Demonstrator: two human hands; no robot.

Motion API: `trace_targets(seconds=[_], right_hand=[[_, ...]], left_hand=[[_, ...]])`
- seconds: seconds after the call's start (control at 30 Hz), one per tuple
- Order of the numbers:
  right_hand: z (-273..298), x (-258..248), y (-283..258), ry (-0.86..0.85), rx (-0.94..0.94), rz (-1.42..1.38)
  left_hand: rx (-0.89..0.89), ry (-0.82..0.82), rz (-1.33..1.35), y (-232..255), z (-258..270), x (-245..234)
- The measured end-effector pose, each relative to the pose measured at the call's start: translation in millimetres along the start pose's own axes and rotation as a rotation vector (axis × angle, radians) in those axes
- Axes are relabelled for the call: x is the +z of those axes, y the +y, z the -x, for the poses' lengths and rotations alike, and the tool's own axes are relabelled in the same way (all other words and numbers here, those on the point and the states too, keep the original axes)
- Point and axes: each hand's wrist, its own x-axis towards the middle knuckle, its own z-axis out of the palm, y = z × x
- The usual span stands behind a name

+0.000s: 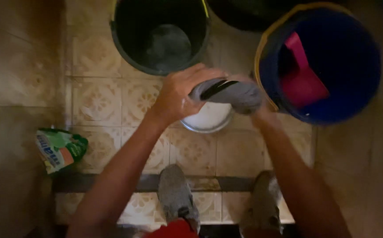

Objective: Hand washing a grey and yellow cloth in a bowl of soapy water.

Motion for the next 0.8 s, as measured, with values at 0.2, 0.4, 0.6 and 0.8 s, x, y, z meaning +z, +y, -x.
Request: trace_targets(seconds=[0.2, 0.4, 0.6, 0.8], right_hand=[[-42.5, 69.1, 57.7, -0.135, -0.244, 1.059], [-45.0, 115.3, 29.4, -0.155, -0.176, 1.215], [-36.1, 110.1, 39.5, -0.117, -0.163, 1.285], [-31.2, 60.3, 109.1, 0.029, -0.290, 1.017]], left_hand=[[-0.092, 0.230, 0.037, 14.1, 10.8, -25.8], [-0.140, 0.312, 0.035, 16.8, 12.4, -42.6], [-0.161, 0.337, 0.059, 6.2, 18.6, -30.8], [-0.232, 0.328, 0.099, 8.2, 14.7, -33.6]])
